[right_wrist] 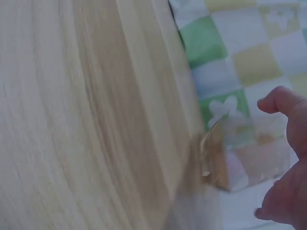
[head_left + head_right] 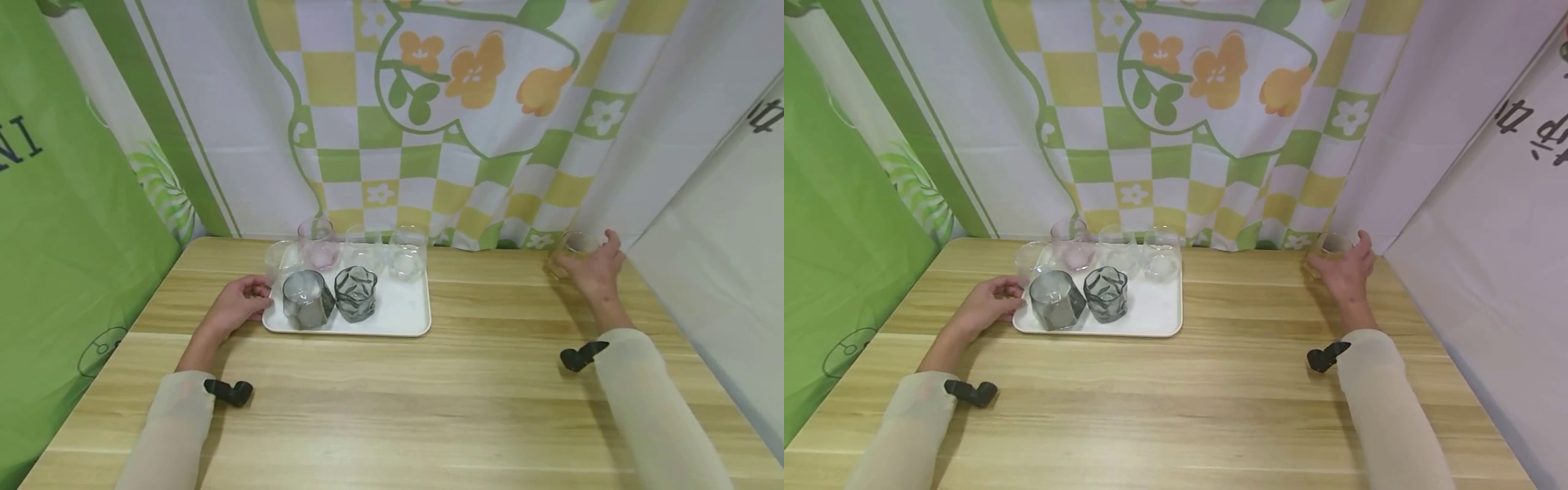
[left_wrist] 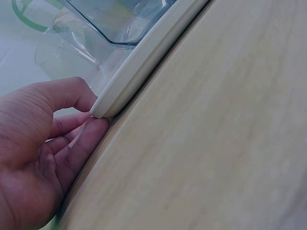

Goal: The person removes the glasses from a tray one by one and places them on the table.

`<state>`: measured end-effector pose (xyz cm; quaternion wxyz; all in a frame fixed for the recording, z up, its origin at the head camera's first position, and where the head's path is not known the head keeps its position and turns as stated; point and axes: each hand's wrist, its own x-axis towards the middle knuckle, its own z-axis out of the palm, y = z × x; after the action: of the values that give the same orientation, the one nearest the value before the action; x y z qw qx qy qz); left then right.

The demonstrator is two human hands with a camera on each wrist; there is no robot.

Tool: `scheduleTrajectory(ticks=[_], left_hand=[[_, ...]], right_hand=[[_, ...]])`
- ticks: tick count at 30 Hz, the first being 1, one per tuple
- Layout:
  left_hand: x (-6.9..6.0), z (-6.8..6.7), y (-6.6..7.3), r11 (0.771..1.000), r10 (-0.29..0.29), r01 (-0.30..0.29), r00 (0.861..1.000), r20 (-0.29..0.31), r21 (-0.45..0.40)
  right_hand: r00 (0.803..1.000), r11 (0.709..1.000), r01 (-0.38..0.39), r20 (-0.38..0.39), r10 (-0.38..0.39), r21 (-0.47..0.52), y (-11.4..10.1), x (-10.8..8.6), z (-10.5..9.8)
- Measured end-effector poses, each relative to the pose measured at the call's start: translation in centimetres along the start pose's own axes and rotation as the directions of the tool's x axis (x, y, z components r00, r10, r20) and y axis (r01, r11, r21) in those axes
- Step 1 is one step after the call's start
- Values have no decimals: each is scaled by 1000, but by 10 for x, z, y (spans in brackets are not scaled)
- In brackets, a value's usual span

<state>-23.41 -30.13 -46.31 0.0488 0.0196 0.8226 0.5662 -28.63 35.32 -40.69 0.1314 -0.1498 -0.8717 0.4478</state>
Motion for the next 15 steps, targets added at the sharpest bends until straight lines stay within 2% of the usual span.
scheduleTrajectory(ticks=[3,6,10,15], left_hand=[[0,0,-1,1000,-3,3,1000,0,-2],[0,-1,-2,1000,-7,7,1000,0,-5],[0,0,-2,1000,-6,6,1000,4,-8],[1,0,-1,1000,-2,2,1000,4,-9]], right_hand=[[996,998,60,-72,-62,-23,-9,-4,4],[983,990,140,-118,-141,-15,-19,-10,9],[967,973,230,-111,-230,-10,-32,-21,19],[934,939,344,-98,-343,-7,-43,-31,39]])
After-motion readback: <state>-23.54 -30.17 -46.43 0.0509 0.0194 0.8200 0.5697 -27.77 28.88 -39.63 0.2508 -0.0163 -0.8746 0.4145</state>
